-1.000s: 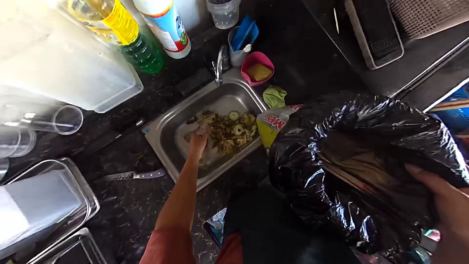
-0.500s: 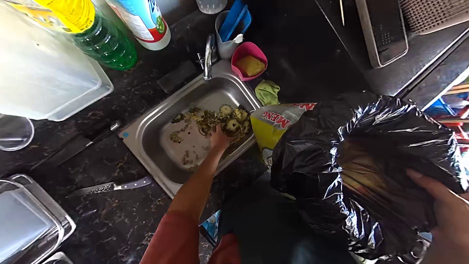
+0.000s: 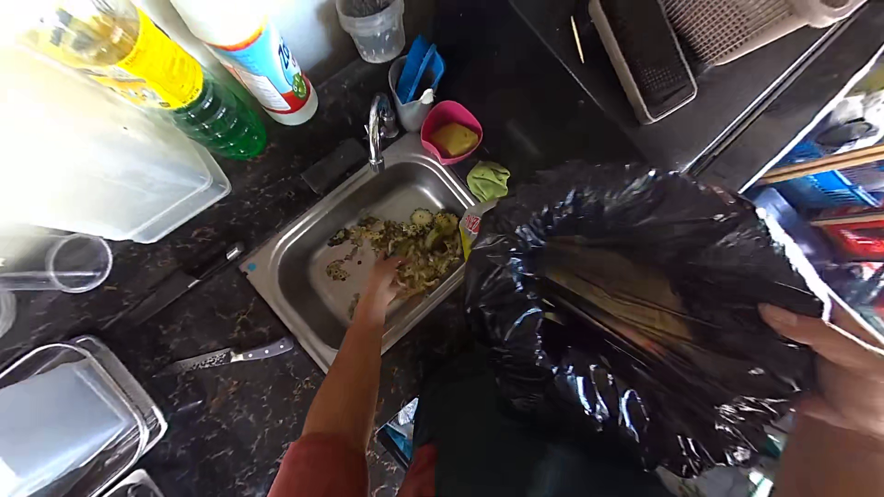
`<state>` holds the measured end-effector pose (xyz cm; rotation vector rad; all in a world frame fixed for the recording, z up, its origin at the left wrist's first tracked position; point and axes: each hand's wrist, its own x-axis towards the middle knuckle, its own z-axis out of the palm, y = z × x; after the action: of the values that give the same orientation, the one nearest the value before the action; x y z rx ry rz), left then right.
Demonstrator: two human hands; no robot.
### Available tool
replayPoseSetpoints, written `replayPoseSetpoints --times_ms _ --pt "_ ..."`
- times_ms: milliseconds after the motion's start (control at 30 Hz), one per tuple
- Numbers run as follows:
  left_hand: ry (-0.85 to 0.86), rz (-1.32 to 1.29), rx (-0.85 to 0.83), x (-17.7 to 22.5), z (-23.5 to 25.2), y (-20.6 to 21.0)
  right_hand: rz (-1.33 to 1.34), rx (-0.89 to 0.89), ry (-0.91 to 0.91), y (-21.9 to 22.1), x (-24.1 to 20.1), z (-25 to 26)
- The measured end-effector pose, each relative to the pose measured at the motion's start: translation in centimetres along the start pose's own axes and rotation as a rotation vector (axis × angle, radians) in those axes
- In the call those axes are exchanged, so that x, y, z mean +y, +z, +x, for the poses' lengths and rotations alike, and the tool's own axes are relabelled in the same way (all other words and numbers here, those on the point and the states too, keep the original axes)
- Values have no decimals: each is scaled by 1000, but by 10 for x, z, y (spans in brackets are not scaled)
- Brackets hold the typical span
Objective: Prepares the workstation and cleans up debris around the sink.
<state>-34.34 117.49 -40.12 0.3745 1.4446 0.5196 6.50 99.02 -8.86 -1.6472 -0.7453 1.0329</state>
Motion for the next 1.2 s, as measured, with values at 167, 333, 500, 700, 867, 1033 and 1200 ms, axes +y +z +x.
replayPoseSetpoints --times_ms 167,333,500,700,867,1033,1200 --pt "204 -95 54 53 -103 -15 78 -43 15 25 1 14" --pt "555 -28 99 116 -244 26 147 -69 74 24 2 29" --pt "932 144 -270 143 -338 125 187 -124 42 11 6 39" --pt "772 1441 -318 114 -289 250 239 -155 26 -12 2 50" --pt "777 1648 -300 106 -298 275 174 -146 -14 -35 14 58" --pt "1136 1127 -279 141 -324 212 122 -116 -45 -41 17 52" --pt "1002 559 96 142 -249 62 52 -16 -49 -42 22 44"
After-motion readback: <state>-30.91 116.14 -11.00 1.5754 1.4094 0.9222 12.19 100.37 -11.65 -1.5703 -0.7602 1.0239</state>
